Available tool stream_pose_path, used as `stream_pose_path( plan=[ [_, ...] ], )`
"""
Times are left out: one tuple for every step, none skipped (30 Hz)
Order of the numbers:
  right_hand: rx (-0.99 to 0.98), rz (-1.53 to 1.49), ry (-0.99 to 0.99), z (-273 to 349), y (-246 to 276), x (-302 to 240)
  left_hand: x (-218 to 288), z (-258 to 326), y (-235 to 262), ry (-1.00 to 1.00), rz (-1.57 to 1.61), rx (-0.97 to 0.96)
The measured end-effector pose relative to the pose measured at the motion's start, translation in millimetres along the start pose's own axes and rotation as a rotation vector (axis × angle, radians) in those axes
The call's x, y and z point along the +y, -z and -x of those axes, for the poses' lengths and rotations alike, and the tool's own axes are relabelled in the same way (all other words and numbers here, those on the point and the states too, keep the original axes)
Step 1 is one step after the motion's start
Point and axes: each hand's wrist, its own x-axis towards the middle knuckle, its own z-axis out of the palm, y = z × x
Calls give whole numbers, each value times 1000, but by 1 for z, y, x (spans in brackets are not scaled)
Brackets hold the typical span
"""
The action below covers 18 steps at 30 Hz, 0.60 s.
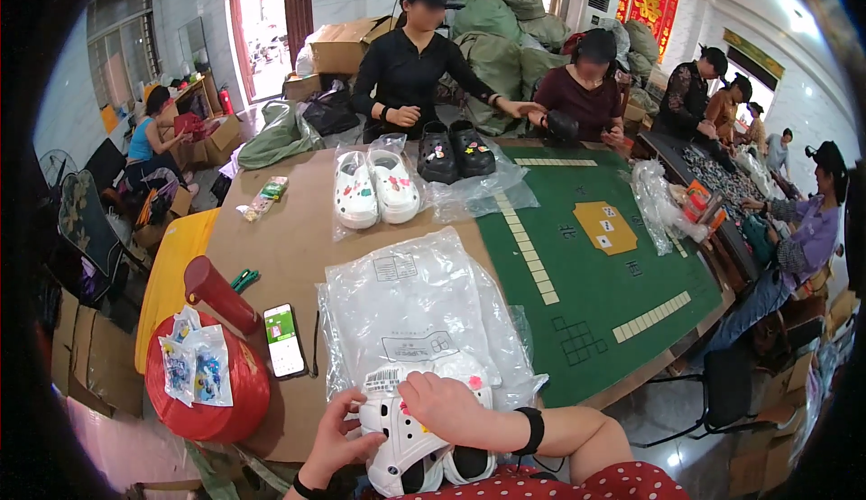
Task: The recorder is placing white clogs into plastic bags in a manufacturing environment.
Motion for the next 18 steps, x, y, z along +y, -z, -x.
stream_pose_path(
  plan=[
    [-1,-1,0,0,-1,1,1,1,-1,6,3,8],
    [-19,-96,1,0,0,3,0,2,-3,6,5,13],
    [-38,-191,1,0,0,4,0,4,-4,15,6,22],
    [-40,-192,5,0,0,5,-1,6,-6,24,8,31],
    [-54,-299,-5,1,0,5,-1,6,-7,25,9,33],
    [-68,-406,-15,2,0,5,-1,7,-9,14,23,39],
    [-68,-407,-14,4,-3,2,-1,8,-10,4,37,44],
    [-82,-468,58,7,-6,-2,-2,7,-9,4,36,44],
    [-96,-528,130,10,-9,-4,-3,5,-8,-9,16,26],
    [-94,-527,129,11,-10,-4,-4,3,-7,-22,-6,8],
    [-120,-542,160,11,-9,-5,-8,4,-7,-22,-6,11],
    [-145,-555,191,11,-7,-5,-12,5,-6,-29,-18,19],
    [-206,-527,232,10,-3,-4,-14,5,-5,-37,-30,28],
    [-204,-528,234,11,-3,-5,-14,5,-5,-37,-33,29],
    [-231,-497,263,12,-4,-6,-13,5,-5,-23,-31,32],
    [-257,-465,293,13,-4,-7,-12,6,-5,-10,-30,35],
    [-254,-464,295,11,-2,-6,-11,5,-6,-12,-32,36],
    [-320,-460,263,8,3,-4,-9,5,-7,-4,-60,48]
  ],
)
